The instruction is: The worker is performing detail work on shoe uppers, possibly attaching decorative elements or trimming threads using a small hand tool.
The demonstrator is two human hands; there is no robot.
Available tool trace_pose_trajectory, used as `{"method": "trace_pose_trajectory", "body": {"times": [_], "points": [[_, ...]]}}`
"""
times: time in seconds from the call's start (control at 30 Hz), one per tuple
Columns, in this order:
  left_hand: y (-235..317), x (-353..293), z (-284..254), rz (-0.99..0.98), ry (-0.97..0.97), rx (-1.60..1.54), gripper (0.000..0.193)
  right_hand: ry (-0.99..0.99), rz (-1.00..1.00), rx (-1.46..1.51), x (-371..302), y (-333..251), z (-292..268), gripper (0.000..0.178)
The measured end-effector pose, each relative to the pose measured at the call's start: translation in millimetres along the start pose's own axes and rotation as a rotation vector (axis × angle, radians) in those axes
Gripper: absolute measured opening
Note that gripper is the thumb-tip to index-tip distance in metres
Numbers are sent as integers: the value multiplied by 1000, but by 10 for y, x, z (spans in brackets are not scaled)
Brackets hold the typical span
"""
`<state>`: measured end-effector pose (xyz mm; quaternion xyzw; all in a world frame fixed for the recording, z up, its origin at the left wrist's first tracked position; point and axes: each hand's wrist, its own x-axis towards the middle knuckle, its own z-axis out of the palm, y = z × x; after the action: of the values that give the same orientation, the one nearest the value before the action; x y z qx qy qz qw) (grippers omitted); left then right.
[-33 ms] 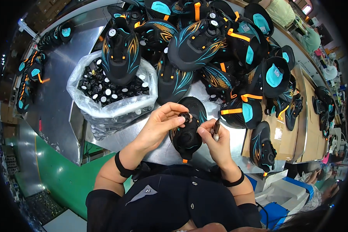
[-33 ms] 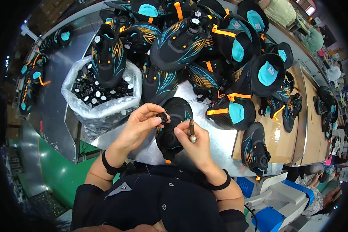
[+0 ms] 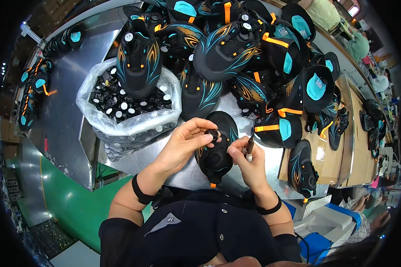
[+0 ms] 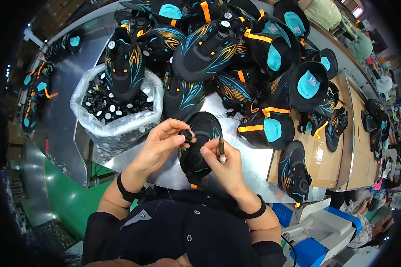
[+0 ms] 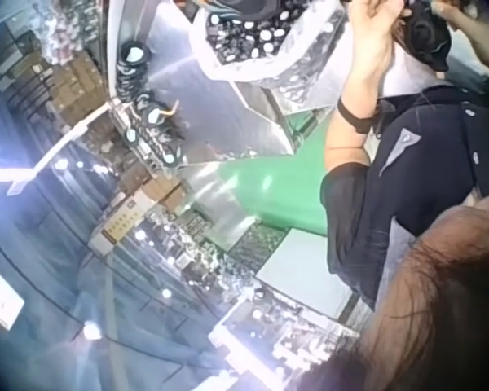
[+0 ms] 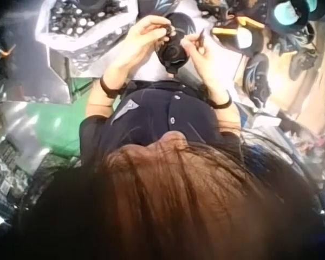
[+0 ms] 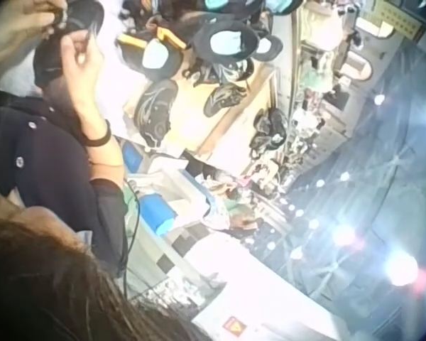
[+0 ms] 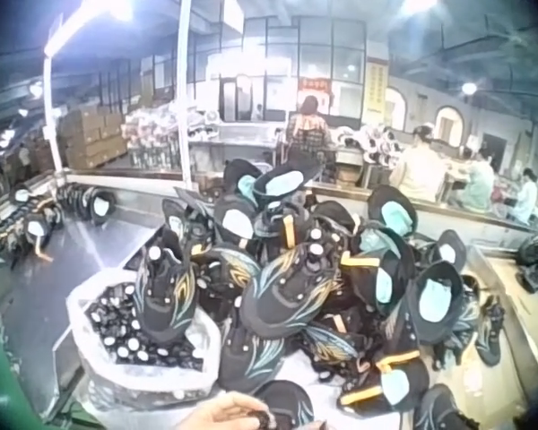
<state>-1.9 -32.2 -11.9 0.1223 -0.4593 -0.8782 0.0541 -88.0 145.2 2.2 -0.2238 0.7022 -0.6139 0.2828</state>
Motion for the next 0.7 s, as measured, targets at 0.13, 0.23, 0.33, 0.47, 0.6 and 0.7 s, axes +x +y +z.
{"method": "trace_pose_trajectory", "body": {"times": [0.13,0.23,0.33,0.47,0.6,0.7], "points": [[-1,11,-34,-34,-53,-16,26,-19,52,109,29,-3,-1,6],[12,20,-41,-36,-81,-28,29,-34,39,141,51,-4,0,7],[24,27,-40,-33,-88,-47,31,-57,44,143,64,-3,-4,7],[36,35,-38,-37,-100,-14,35,-87,72,123,71,0,-12,7],[61,32,-37,-30,-112,16,34,-94,73,125,73,-6,-17,8],[98,21,-35,-42,-105,93,35,-98,52,36,75,-17,-11,8]]}}
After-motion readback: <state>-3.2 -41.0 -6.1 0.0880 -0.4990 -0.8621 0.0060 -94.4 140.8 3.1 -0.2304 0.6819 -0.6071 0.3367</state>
